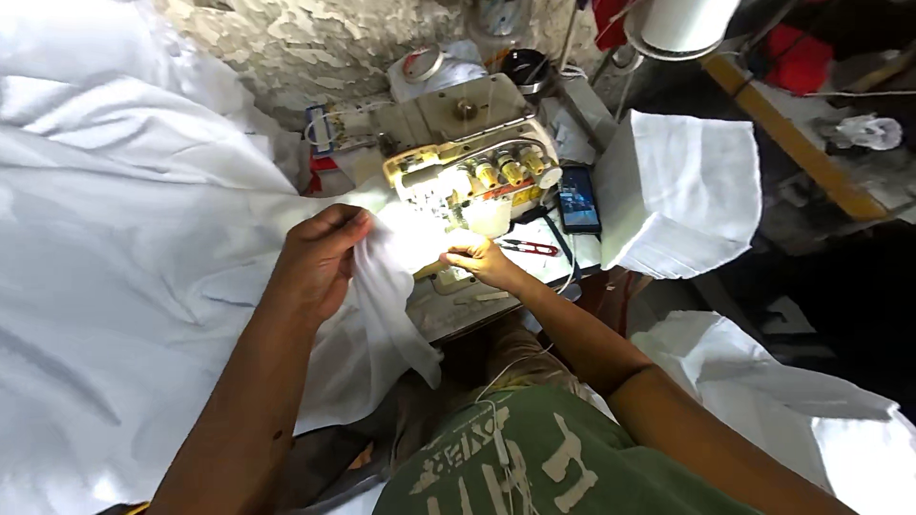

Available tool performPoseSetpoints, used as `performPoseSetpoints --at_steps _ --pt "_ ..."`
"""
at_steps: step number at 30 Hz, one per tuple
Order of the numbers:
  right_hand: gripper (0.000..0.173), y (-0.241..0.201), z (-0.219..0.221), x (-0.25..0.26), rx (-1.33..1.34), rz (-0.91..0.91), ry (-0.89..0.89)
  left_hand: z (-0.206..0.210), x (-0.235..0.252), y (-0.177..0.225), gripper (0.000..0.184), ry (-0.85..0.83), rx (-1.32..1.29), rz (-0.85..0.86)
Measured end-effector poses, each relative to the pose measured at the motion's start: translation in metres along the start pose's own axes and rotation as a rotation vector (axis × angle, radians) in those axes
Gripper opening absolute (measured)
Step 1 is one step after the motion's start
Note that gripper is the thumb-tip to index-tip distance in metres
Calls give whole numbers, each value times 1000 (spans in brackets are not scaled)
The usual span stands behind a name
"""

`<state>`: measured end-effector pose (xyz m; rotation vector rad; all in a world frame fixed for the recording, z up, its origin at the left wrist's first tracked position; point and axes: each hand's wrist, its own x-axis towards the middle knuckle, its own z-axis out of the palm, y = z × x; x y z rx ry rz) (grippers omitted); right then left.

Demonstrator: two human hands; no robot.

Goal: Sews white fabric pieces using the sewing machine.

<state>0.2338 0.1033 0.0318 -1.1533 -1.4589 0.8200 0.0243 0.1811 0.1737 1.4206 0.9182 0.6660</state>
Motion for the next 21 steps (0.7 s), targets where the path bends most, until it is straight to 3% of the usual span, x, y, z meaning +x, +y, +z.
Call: performPoseSetpoints --at_steps 14,18,21 --pt "17 -11 0 -10 20 13 -26 -2 2 -16 4 106 300 167" --pt "15 -7 3 -9 49 27 5 -4 -1 -19 12 129 446 325" --pt "14 -9 4 -8 61 54 22 -1 -3 -23 12 170 429 329"
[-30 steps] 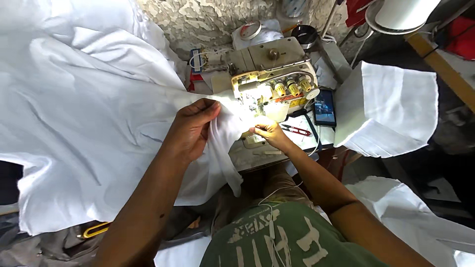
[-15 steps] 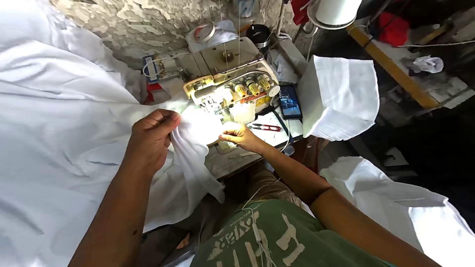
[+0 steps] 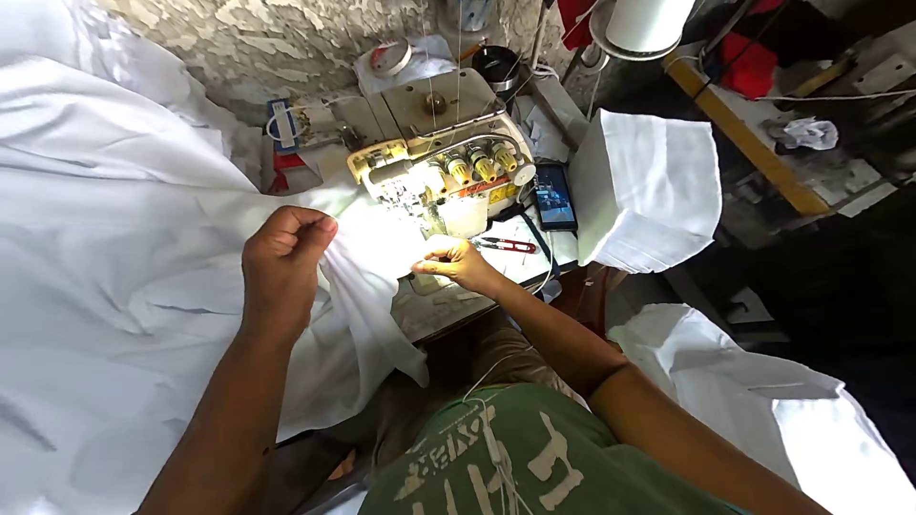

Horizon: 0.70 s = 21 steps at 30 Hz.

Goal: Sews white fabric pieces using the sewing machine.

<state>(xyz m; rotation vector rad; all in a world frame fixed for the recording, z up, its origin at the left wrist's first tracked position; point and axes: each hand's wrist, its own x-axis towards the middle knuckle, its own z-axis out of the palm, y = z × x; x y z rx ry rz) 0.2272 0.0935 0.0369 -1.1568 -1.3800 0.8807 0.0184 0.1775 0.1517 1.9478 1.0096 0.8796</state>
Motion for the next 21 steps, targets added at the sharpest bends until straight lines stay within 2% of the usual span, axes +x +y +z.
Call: performPoseSetpoints --at_steps 9,14,18,21 --pt "15 1 -1 -4 -16 -12 -15 8 1 1 4 -35 -132 -174" --pt "16 -4 -7 -13 -201 -131 -41 5 -15 19 5 -145 -59 -50" --pt "18 -3 -9 -17 -217 -149 -41 -1 -19 19 13 -143 51 -71" --pt "16 -4 -7 -18 -230 -148 -28 0 -24 24 15 -155 77 -19"
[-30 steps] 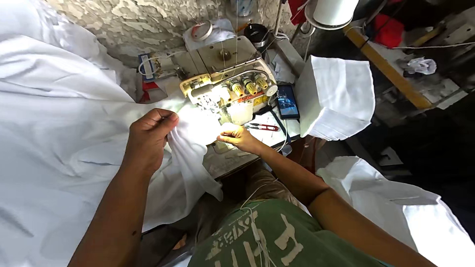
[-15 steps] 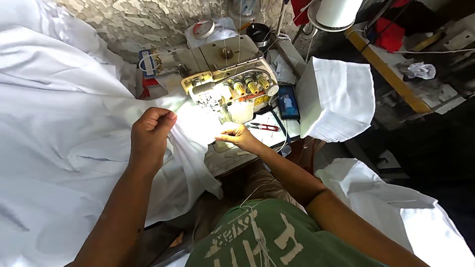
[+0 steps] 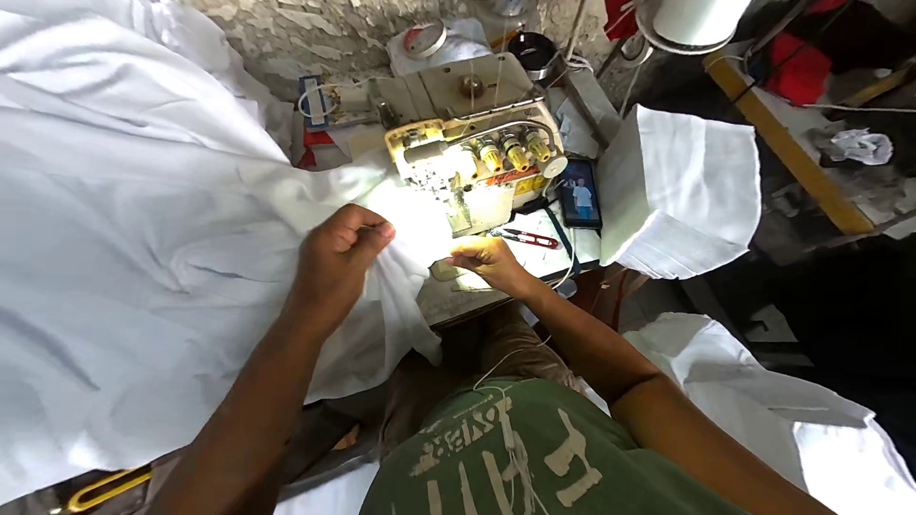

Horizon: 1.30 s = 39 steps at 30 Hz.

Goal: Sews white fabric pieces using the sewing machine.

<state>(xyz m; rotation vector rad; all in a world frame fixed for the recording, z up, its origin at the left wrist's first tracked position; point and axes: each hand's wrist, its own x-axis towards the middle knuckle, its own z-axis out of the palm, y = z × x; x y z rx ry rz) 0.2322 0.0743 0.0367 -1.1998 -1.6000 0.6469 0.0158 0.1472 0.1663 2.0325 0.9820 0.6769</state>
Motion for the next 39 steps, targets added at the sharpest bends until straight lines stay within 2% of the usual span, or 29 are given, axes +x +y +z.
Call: performPoseSetpoints --at_steps 5,8,12,15,17,18,19,21,23,25,30,33,36,39 --pt "19 3 3 -12 -153 -107 11 24 -41 2 15 -198 115 193" --pt "24 8 9 -20 -323 -175 34 51 -66 -16 17 -215 239 283" --pt "26 15 18 -20 -424 -174 136 77 -71 -28 13 -120 320 342" --pt "30 7 36 -31 -254 67 267 88 -67 -29 13 -51 379 386" --pt "37 -4 53 -46 -199 248 233 92 -63 -32 14 -4 419 415" --pt "33 -5 63 -55 -208 255 201 94 -60 -34 14 17 431 426" --pt "22 -5 75 -62 -238 216 169 95 -56 -36 14 38 439 438" --pt "13 -15 87 -71 -243 178 26 96 -48 -42 13 69 455 458" --pt "14 -22 91 -71 -222 156 -96 98 -38 -46 14 106 480 474" --pt "15 -24 93 -68 -218 139 -129 99 -26 -48 15 138 507 484" --pt "23 -27 87 -58 -189 230 -222 102 -2 -54 12 212 629 548" --pt "22 -20 87 -63 -187 189 -142 103 10 -64 13 275 708 592" --pt "20 -4 90 -70 -172 40 -3 104 19 -76 15 309 734 603" --pt "23 2 81 -70 -118 23 16 102 21 -86 19 294 690 568"
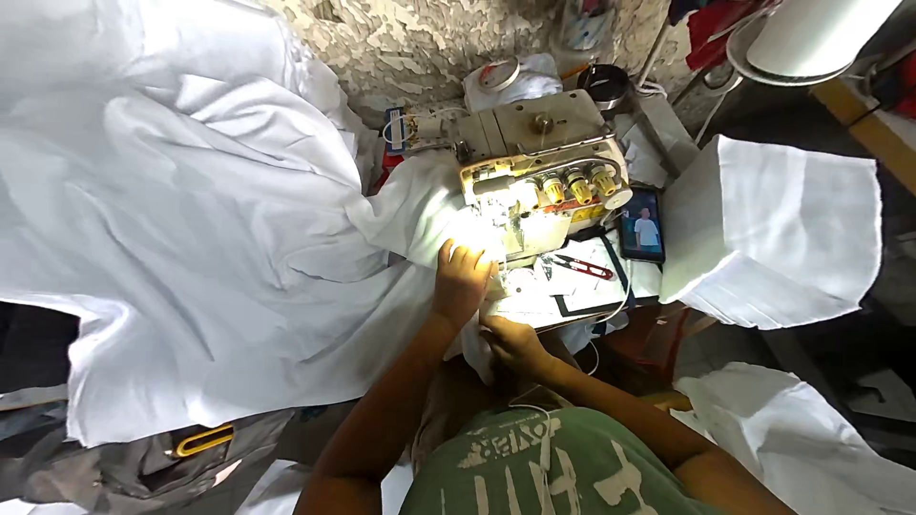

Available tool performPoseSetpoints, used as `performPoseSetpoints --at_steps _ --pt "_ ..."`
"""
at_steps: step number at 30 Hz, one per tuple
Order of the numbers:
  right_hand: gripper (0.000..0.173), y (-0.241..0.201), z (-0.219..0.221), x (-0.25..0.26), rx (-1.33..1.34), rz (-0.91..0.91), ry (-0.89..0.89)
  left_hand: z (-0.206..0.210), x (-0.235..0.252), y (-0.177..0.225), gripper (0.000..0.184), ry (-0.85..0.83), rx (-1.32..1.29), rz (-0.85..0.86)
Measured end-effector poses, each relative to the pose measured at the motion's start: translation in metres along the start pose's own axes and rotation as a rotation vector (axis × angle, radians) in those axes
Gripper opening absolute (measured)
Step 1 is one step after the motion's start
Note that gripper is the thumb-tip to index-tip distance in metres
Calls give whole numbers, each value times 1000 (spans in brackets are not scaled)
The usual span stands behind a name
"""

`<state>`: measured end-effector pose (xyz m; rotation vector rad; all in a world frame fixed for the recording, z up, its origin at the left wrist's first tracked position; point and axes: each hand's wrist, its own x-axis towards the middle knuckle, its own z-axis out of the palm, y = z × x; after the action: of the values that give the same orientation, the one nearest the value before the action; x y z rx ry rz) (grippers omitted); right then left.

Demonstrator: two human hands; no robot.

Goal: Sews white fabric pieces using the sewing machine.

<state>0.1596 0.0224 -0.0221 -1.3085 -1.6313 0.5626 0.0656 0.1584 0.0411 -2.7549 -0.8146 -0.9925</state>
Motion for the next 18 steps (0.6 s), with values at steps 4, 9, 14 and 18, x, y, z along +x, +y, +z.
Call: performPoseSetpoints --at_steps 4,9,14,18 --pt "27 10 -18 0 -18 -35 75 -6 6 -10 20 -76 -128 -106" --pt "24 14 -74 7 -375 167 77 -14 28 -29 23 -230 -293 -337" --pt "27 34 -115 17 -652 420 117 -5 30 -41 26 -179 -355 -422" --pt "26 42 -117 20 -716 509 108 -11 21 -34 32 -168 -361 -477"
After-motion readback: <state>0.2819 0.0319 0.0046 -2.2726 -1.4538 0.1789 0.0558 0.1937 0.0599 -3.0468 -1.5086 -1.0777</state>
